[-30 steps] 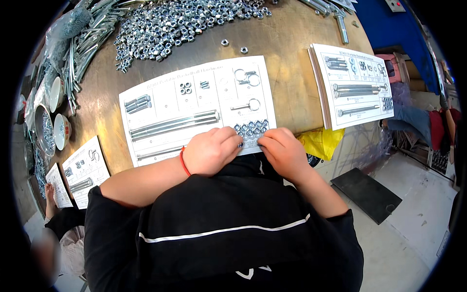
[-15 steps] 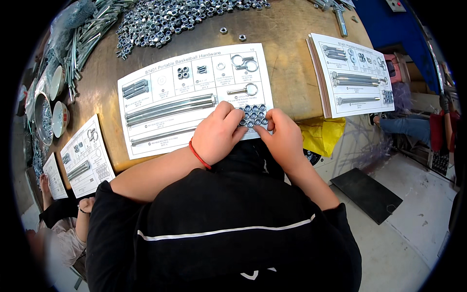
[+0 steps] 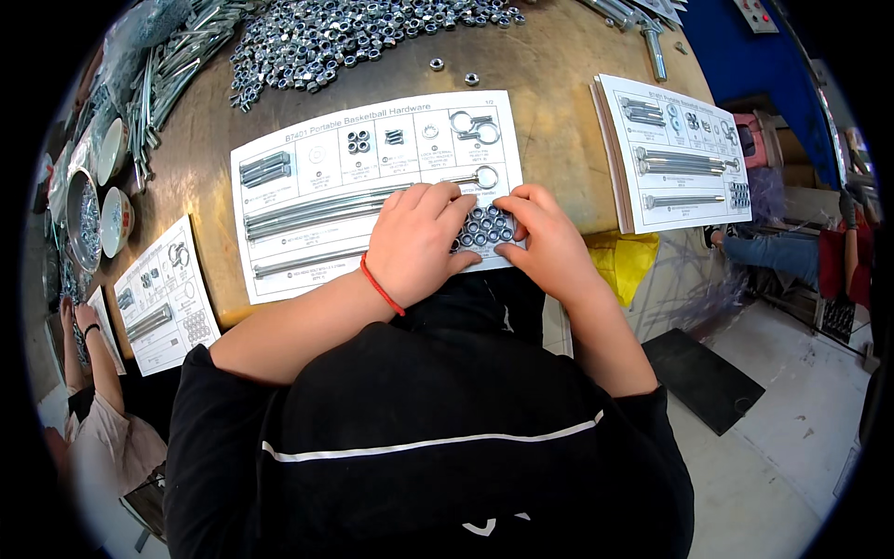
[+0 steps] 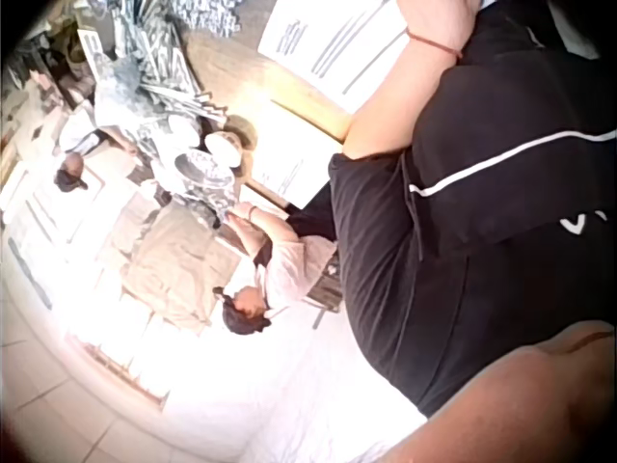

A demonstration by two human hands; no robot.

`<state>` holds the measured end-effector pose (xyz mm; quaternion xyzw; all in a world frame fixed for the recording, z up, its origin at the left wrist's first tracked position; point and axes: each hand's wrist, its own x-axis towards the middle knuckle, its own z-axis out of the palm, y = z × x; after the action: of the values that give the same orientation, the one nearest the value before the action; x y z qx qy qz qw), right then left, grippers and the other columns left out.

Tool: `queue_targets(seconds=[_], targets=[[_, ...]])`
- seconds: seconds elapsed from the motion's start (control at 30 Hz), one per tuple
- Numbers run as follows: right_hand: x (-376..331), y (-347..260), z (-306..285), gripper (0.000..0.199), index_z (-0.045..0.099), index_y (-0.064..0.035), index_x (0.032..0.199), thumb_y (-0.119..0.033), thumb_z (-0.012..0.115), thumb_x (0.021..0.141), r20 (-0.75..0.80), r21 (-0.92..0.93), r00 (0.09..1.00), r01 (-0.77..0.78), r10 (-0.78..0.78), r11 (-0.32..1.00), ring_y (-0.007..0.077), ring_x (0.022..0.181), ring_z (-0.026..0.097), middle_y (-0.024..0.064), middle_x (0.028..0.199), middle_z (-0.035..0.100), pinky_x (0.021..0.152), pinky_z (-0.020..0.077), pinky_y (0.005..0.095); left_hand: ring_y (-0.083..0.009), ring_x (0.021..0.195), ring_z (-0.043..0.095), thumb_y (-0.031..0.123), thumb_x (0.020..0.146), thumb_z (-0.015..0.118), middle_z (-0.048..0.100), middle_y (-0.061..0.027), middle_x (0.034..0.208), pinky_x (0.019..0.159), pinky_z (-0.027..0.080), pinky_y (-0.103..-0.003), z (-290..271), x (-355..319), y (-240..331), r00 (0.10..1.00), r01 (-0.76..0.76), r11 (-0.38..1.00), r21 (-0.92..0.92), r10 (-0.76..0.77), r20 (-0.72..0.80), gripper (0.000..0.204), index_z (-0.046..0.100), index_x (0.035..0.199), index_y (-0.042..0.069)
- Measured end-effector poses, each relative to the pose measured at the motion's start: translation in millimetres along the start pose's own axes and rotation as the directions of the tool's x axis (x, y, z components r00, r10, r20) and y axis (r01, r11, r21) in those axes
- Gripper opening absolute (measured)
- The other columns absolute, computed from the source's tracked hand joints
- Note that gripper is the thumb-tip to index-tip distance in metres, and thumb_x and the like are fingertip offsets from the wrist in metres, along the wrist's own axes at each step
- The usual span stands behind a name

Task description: The person sorts small metal hardware components, including nuts, washers, and bolts, from a large pile on a table. They place the items onto a printed diagram sheet, aligning them with the corresponding illustrations. The person repeatedly picks up components and arranges them in neat rows on the sheet.

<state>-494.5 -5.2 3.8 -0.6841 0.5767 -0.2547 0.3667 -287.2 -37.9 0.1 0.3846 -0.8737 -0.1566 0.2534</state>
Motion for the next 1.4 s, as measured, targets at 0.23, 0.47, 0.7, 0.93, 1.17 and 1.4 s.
queue_targets(seconds=[0.23,0.47,0.7,0.93,1.17,1.4], targets=[[8.8,-5.7,-2.7,0.045,0.062,-0.003,0.114,0.001,0.076,0.071,0.061,-0.037,0.998,0.002,0.001,0.999,0.0238,0.078,0.061,0.0094,0.113,0.056,0.073,0.0522,0.0345,-0.0264,0.094,0.06,0.024,0.062,0.086,0.062,-0.0052,0.103,0.084,0.045,-0.038,-1.6,-8.0,-15.6,0.997,0.009,0.999,-0.052,-0.005,0.074,0.054,0.066,0.111,0.008],[17.2,-28.7,-19.2,0.05,0.061,-0.0039,0.118,-0.006,0.08,0.071,0.003,-0.105,0.999,-0.048,0.049,0.993,0.0232,0.082,0.06,0.0119,0.116,0.056,0.074,0.0512,0.033,-0.0309,0.097,0.058,0.022,0.062,0.087,0.061,-0.0112,0.106,0.087,0.046,-0.04,-67.6,-13.9,-23.9,0.993,0.056,0.976,-0.21,-0.077,-0.091,0.064,0.062,0.119,0.006],[126.7,-62.0,-54.7,0.051,0.06,-0.0034,0.122,-0.017,0.079,0.077,-0.105,-0.309,0.992,0.036,-0.072,0.95,0.0245,0.087,0.06,0.013,0.115,0.058,0.077,0.0506,0.0354,-0.0173,0.08,0.054,0.01,0.081,0.076,0.056,-0.0077,0.09,0.075,0.048,-0.03,-115.0,-103.9,-145.8,0.637,0.547,0.724,-0.42,-0.686,-0.352,0.039,0.06,0.116,0.0],[326.4,-102.7,-45.3,0.047,0.062,-0.005,0.121,-0.021,0.076,0.079,-0.036,-0.605,0.928,0.276,-0.372,0.747,0.035,0.117,0.054,0.0154,0.121,0.059,0.1,0.0444,0.0415,-0.0126,0.063,0.05,0.012,0.086,0.072,0.052,-0.003,0.076,0.058,0.044,-0.028,-110.3,-120.2,-175.9,0.48,0.668,0.637,-0.385,-0.764,-0.431,0.025,0.062,0.106,0.001],[504.9,-98.6,-5.4,0.037,0.072,-0.0032,0.107,-0.026,0.078,0.079,0.087,-0.659,0.991,0.13,-0.097,0.741,0.0357,0.094,0.069,0.0206,0.102,0.071,0.084,0.0543,0.0406,-0.0193,0.064,0.053,0.008,0.083,0.068,0.055,-0.0077,0.074,0.058,0.044,-0.033,-108.2,-116.7,-175.8,0.418,0.689,0.624,-0.368,-0.757,-0.502,0.015,0.063,0.096,0.002],[554.4,-113.6,41.2,0.051,0.073,0.0035,0.1,-0.042,0.077,0.077,-0.005,-0.752,0.992,-0.087,0.126,0.654,0.036,0.098,0.068,0.0225,0.106,0.07,0.088,0.0534,0.042,-0.0233,0.065,0.055,0.008,0.083,0.068,0.056,-0.0096,0.074,0.059,0.045,-0.035,-108.8,-111.2,-175.6,0.419,0.715,0.61,-0.342,-0.765,-0.489,0.01,0.064,0.09,0.003]])
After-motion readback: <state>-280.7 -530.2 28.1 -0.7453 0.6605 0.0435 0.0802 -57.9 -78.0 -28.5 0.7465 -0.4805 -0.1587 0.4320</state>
